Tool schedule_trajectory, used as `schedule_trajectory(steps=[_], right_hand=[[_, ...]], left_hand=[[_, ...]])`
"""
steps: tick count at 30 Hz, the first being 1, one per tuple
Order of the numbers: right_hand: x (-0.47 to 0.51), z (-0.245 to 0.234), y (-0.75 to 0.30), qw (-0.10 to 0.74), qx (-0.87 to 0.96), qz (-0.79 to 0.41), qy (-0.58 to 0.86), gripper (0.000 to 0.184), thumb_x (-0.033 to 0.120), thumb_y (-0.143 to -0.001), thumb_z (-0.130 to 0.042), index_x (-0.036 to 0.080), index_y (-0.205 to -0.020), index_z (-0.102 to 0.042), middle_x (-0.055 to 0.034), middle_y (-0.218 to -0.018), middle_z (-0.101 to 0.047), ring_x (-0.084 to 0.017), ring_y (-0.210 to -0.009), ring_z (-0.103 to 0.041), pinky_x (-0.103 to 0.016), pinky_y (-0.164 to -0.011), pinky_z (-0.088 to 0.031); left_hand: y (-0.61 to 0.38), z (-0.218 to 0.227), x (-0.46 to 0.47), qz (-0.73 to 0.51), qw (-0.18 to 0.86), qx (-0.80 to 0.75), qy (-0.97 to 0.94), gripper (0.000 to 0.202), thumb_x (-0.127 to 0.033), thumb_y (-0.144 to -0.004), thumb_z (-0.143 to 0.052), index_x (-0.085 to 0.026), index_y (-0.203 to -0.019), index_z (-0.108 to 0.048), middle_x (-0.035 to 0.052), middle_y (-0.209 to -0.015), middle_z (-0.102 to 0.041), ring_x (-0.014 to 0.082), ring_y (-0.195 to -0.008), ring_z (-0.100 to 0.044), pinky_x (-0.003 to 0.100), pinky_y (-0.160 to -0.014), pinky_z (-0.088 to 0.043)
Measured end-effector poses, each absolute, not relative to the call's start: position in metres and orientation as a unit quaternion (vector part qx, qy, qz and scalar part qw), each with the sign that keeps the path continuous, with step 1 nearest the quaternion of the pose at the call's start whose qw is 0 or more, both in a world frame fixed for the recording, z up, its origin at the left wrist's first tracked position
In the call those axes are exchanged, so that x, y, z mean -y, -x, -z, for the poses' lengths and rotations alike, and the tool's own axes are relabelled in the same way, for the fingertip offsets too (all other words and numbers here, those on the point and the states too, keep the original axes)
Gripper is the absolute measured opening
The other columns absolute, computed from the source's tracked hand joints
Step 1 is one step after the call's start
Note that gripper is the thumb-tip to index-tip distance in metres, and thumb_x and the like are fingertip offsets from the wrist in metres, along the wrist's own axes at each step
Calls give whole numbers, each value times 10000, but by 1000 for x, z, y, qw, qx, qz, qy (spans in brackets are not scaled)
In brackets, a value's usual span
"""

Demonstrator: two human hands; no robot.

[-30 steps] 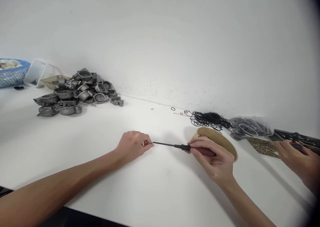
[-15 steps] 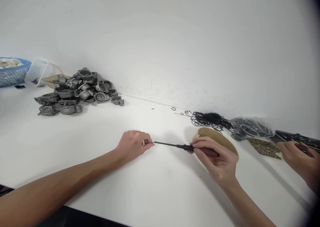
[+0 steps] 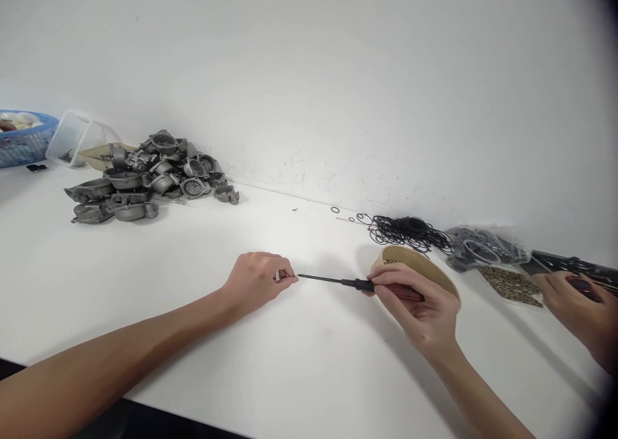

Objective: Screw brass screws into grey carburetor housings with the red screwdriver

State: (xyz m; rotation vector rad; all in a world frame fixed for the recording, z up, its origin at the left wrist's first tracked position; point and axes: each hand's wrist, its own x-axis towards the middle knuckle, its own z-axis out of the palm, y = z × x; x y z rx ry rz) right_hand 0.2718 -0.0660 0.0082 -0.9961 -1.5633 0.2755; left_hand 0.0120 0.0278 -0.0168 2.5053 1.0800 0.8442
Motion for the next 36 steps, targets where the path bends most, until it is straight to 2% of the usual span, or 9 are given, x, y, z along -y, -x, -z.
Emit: schedule_trajectory(steps=[9,15,26,32,36], right_hand=[[68,-10,-272,582,677,-122,434,88,134,-886,-684,208,-865,-725,-76,-899,-661,-189,-730,-659,-304,-535,-617],[68,-8,-274,576,674,-139,441,65,163,-894,-688,202,-867,-732,-84,-910,-669,-196,-719,-677,-327,-563,-637],[67,-5,-276,568,672,-153,450,68,191,-910,-695,200,-887,-758,-88,-941,-686,-193,-724,-697,-328,-604,-665],[67,-3,-280,573,650,-200,457,59,209,-908,-710,200,-887,-765,-87,-956,-671,-194,-714,-704,-334,-626,-644],[62,0,-283,579,623,-283,445,78,244,-914,-712,192,-899,-768,-80,-914,-666,-190,-677,-694,-356,-637,-626]], left_hand=[[-12,17,-27,-290,141,-373,-870,152,-252,-884,-713,-226,-735,-732,-58,-661,-698,83,-595,-589,206,-565,-341],[-12,16,-27,-286,149,-379,-867,156,-273,-885,-715,-223,-739,-739,-46,-671,-708,89,-597,-594,206,-576,-359],[-13,11,-29,-269,222,-415,-841,127,-283,-856,-740,-243,-737,-760,-57,-642,-700,94,-565,-582,215,-593,-400],[-14,9,-29,-267,234,-418,-836,120,-277,-854,-740,-241,-741,-761,-57,-643,-696,95,-576,-587,216,-605,-408],[-13,11,-29,-272,225,-413,-840,118,-289,-853,-743,-238,-748,-758,-56,-629,-689,95,-566,-580,214,-599,-411]])
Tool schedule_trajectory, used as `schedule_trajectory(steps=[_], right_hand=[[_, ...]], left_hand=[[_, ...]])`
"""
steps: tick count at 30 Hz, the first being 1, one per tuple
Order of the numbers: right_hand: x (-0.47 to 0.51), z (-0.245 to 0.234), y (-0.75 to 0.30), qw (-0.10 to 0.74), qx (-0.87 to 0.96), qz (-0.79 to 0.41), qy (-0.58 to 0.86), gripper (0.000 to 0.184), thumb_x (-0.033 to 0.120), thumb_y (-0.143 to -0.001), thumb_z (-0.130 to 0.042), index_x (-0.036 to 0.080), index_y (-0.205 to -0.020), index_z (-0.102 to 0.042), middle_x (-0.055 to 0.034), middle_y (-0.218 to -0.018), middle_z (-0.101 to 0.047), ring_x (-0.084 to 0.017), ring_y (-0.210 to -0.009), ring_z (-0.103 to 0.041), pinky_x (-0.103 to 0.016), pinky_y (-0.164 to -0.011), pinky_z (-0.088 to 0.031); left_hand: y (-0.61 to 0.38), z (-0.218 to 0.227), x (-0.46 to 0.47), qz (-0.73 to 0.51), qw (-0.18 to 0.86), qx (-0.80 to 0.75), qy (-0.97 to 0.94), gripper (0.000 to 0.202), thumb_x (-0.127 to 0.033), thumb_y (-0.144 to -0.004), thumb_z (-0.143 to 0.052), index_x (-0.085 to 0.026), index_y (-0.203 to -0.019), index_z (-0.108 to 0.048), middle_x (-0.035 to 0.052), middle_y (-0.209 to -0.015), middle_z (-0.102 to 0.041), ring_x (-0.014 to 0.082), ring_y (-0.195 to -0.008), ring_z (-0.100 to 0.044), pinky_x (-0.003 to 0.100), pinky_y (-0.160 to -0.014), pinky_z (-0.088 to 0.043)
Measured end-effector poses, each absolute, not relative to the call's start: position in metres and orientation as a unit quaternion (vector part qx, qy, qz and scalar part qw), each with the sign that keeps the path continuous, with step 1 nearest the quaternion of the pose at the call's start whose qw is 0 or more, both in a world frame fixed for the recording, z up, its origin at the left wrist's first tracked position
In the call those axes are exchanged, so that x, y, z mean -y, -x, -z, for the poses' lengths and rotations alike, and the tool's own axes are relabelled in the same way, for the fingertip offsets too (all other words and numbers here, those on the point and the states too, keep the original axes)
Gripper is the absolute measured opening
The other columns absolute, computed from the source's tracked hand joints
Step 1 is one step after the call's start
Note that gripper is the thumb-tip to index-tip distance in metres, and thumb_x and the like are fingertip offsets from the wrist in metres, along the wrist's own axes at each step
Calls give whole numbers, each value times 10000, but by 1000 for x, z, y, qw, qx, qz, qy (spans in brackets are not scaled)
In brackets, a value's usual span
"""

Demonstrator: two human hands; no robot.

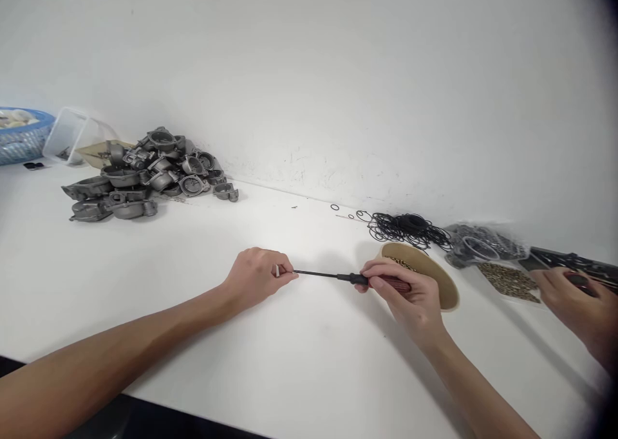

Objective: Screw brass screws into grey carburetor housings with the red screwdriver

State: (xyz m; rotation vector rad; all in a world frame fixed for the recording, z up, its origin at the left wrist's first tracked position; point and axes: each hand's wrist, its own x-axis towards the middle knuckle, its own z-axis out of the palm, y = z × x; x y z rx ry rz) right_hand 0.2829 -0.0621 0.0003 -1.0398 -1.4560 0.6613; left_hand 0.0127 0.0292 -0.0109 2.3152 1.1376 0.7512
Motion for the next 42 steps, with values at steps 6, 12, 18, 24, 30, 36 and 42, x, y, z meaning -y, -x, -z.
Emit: schedule_trajectory(steps=[6,12,18,24,30,36,42], right_hand=[[52,10,-295,553,563,-403,464,164,337,-882,-756,180,-925,-767,-81,-876,-702,-190,-657,-695,-335,-623,-606],[46,16,-303,554,527,-467,445,149,322,-861,-775,189,-928,-780,-78,-924,-719,-174,-657,-692,-322,-636,-591],[49,17,-292,542,527,-497,425,160,306,-869,-763,159,-932,-770,-69,-773,-705,-172,-602,-667,-321,-589,-566],[54,15,-284,548,538,-496,406,131,293,-880,-750,173,-929,-766,-73,-828,-701,-169,-605,-669,-336,-609,-581],[63,-10,-297,616,580,-313,432,59,243,-879,-745,190,-899,-765,-79,-870,-659,-185,-632,-662,-348,-575,-585],[66,-17,-294,611,604,-299,416,44,229,-897,-727,209,-913,-763,-76,-861,-646,-186,-635,-647,-356,-565,-574],[65,-14,-291,601,606,-304,423,59,256,-895,-735,201,-897,-754,-85,-833,-643,-208,-700,-652,-336,-540,-573]], left_hand=[[-12,16,-29,-295,187,-369,-861,137,-218,-855,-711,-219,-720,-733,-55,-641,-694,82,-548,-559,205,-569,-381],[-11,16,-30,-310,178,-334,-872,143,-188,-848,-688,-211,-712,-729,-38,-651,-700,87,-562,-571,201,-553,-361],[-11,15,-29,-340,190,-303,-870,138,-201,-867,-690,-216,-742,-747,-47,-677,-716,66,-543,-558,183,-535,-375],[-10,15,-30,-359,182,-287,-869,133,-189,-867,-688,-206,-744,-736,-48,-663,-708,61,-534,-553,180,-525,-373],[-11,17,-31,-407,126,-230,-875,155,-153,-888,-653,-200,-753,-711,-56,-654,-698,59,-532,-563,176,-498,-364],[-11,16,-27,-411,86,-181,-889,151,-153,-922,-654,-200,-787,-702,-65,-652,-701,62,-553,-584,183,-490,-379],[-10,15,-25,-410,75,-176,-892,135,-163,-922,-665,-200,-797,-699,-65,-664,-705,68,-567,-594,191,-503,-395]])
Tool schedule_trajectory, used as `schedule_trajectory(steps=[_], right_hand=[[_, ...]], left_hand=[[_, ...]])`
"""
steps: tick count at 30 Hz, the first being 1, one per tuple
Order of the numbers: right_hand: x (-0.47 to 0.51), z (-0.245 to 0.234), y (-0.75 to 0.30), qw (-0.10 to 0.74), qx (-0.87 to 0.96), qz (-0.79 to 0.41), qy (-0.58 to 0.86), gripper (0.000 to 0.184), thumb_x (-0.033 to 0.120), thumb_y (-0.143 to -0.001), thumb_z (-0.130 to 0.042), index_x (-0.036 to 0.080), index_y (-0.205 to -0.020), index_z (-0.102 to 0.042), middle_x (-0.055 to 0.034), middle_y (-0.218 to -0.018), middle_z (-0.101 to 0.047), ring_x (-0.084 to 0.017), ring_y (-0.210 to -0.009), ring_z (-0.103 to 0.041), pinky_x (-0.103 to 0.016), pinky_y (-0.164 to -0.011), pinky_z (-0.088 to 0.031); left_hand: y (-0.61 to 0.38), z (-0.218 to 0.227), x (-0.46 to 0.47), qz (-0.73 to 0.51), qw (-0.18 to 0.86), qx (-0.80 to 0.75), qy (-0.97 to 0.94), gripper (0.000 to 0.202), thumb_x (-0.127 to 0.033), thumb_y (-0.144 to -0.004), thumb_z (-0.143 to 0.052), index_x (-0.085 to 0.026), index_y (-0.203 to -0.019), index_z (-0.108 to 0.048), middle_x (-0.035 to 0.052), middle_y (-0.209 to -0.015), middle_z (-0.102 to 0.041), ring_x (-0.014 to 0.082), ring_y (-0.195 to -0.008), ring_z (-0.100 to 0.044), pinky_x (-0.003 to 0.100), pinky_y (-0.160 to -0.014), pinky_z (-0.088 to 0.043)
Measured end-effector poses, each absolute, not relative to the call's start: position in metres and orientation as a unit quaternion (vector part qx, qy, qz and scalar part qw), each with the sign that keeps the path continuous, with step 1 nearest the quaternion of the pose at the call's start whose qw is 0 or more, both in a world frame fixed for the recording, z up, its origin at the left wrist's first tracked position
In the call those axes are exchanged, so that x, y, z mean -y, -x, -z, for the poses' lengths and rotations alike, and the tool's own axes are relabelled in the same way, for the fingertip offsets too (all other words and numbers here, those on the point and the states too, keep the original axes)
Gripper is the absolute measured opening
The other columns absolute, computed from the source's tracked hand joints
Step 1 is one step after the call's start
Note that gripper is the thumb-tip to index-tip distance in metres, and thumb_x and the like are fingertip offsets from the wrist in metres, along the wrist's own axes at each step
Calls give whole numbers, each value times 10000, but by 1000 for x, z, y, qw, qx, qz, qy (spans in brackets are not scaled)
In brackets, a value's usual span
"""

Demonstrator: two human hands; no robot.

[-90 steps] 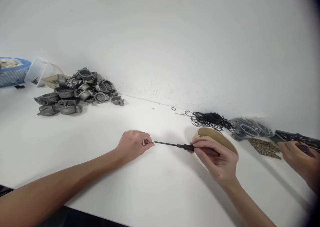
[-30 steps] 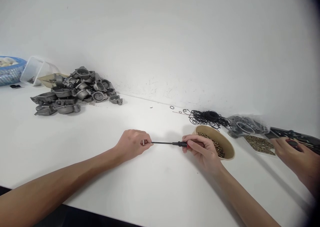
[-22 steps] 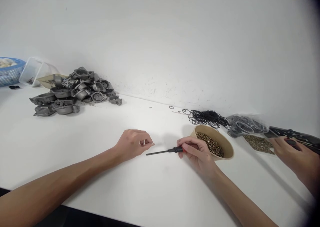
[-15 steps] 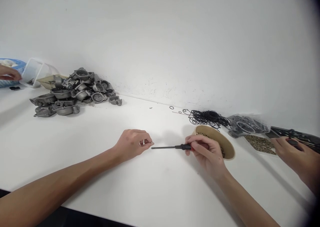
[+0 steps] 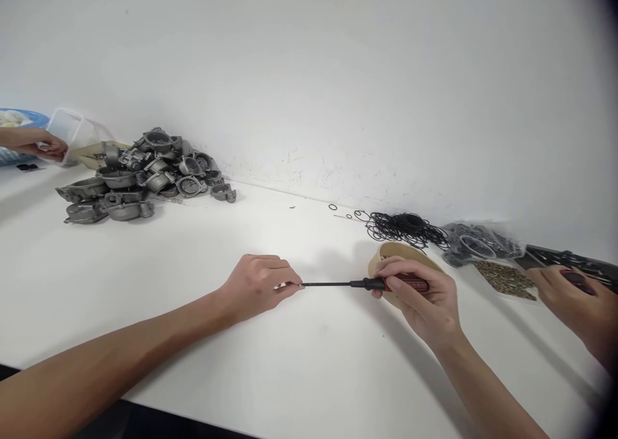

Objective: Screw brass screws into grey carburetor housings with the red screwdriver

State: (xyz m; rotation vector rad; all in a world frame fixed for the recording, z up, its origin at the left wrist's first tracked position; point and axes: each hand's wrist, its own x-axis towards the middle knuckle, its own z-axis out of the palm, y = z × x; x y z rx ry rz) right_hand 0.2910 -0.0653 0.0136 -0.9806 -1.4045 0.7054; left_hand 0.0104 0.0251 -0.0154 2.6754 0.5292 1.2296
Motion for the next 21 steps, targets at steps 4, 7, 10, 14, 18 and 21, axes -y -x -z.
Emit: schedule_trajectory(steps=[4,7,10,14,18,21], right_hand=[[66,-14,-292,601,600,-309,428,56,251,-894,-737,199,-894,-759,-87,-862,-643,-198,-695,-653,-334,-556,-574],[66,-13,-292,597,599,-317,429,38,230,-890,-740,200,-893,-762,-84,-863,-636,-207,-725,-656,-345,-583,-572],[66,-9,-291,591,599,-323,434,36,221,-890,-739,196,-893,-766,-83,-883,-634,-203,-716,-657,-351,-600,-570],[64,-4,-290,582,596,-345,432,56,242,-902,-731,193,-898,-758,-70,-890,-636,-174,-648,-651,-346,-617,-552],[62,-2,-289,579,589,-361,433,63,251,-917,-716,197,-916,-749,-64,-878,-645,-175,-650,-657,-341,-628,-544],[62,-2,-288,578,591,-357,435,67,254,-920,-713,195,-918,-746,-65,-878,-651,-178,-653,-659,-346,-635,-548]], left_hand=[[-11,15,-25,-405,74,-184,-893,154,-176,-929,-648,-196,-786,-700,-60,-634,-688,73,-561,-596,192,-497,-380],[-12,15,-25,-402,72,-195,-892,167,-165,-916,-628,-192,-766,-698,-56,-608,-672,76,-553,-597,193,-486,-362],[-12,16,-25,-399,81,-208,-889,165,-143,-882,-625,-191,-740,-693,-58,-604,-670,73,-548,-596,187,-482,-353],[-12,18,-26,-392,86,-216,-890,168,-112,-849,-602,-190,-724,-685,-58,-596,-663,78,-556,-601,181,-490,-353],[-11,20,-26,-388,79,-222,-891,175,-100,-826,-581,-191,-708,-672,-59,-581,-648,79,-552,-593,184,-482,-329],[-10,19,-27,-387,70,-226,-891,177,-97,-816,-572,-191,-695,-660,-63,-575,-641,77,-536,-572,189,-475,-313]])
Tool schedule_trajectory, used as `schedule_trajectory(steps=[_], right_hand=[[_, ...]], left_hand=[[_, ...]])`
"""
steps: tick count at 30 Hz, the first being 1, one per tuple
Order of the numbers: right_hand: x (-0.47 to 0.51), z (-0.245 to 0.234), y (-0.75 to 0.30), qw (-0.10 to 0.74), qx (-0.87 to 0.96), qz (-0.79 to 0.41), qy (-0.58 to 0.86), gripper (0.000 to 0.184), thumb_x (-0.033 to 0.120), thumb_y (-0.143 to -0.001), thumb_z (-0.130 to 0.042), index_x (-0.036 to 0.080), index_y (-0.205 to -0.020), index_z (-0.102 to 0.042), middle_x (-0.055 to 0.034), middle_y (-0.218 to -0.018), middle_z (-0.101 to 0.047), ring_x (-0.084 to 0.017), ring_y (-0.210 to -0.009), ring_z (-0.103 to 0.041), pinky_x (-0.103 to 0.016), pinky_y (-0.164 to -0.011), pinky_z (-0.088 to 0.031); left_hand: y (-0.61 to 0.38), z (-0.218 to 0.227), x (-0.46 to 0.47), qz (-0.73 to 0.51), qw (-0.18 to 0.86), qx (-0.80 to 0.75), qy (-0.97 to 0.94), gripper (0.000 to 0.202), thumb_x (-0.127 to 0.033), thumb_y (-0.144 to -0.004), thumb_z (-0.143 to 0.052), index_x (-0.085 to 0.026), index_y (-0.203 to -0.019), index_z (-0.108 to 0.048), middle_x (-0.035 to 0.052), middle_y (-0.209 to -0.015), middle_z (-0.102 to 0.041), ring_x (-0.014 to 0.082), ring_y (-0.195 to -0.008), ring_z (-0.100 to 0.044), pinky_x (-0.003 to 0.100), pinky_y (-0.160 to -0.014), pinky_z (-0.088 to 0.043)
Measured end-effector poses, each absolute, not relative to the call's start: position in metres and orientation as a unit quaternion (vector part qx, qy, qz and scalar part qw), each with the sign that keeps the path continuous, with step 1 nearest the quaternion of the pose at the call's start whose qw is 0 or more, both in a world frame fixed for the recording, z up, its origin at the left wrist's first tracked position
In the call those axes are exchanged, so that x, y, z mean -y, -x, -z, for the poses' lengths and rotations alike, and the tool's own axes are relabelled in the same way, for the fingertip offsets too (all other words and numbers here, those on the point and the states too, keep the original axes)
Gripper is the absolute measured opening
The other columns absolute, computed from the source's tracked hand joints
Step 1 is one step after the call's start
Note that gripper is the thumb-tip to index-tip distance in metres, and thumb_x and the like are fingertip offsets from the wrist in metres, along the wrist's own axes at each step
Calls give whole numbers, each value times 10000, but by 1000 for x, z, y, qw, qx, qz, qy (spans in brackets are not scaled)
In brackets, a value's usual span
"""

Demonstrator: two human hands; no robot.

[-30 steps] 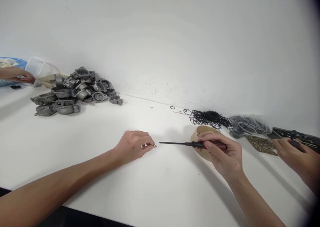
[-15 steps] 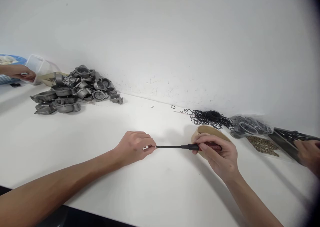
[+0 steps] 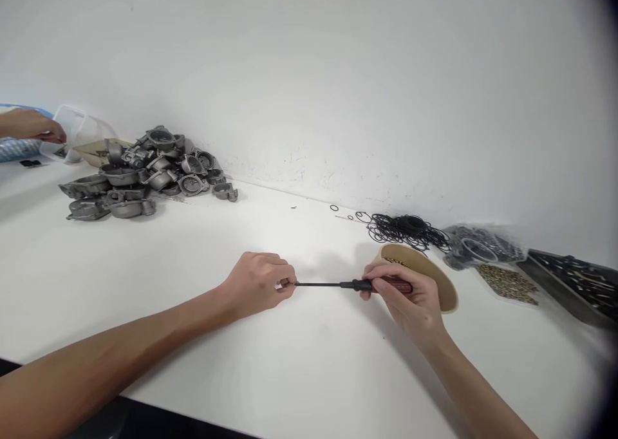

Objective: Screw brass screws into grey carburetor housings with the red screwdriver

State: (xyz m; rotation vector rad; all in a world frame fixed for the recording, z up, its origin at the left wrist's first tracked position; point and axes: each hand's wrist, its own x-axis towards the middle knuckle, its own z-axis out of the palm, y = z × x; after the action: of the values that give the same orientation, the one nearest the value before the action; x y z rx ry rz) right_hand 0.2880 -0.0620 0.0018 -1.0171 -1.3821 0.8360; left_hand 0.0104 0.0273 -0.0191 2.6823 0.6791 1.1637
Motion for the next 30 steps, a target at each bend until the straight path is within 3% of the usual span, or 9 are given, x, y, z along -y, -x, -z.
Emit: schedule_trajectory(steps=[11,19,30], right_hand=[[62,4,-271,577,557,-392,451,157,340,-881,-765,185,-882,-742,-69,-873,-680,-185,-647,-684,-339,-638,-578],[64,-5,-281,606,567,-354,431,62,247,-896,-736,190,-913,-754,-66,-857,-653,-179,-643,-662,-340,-621,-566],[64,-5,-282,588,591,-333,441,83,267,-905,-725,185,-897,-740,-68,-859,-645,-184,-635,-654,-356,-610,-569]], left_hand=[[-11,14,-25,-381,78,-225,-893,165,-101,-801,-570,-194,-724,-683,-46,-603,-676,87,-549,-579,195,-477,-308],[-11,15,-25,-408,67,-246,-877,150,-134,-793,-603,-188,-656,-633,-53,-576,-656,85,-512,-578,196,-465,-322],[-11,15,-23,-397,100,-237,-881,171,-130,-791,-601,-183,-630,-623,-49,-553,-647,99,-525,-589,211,-483,-372]])
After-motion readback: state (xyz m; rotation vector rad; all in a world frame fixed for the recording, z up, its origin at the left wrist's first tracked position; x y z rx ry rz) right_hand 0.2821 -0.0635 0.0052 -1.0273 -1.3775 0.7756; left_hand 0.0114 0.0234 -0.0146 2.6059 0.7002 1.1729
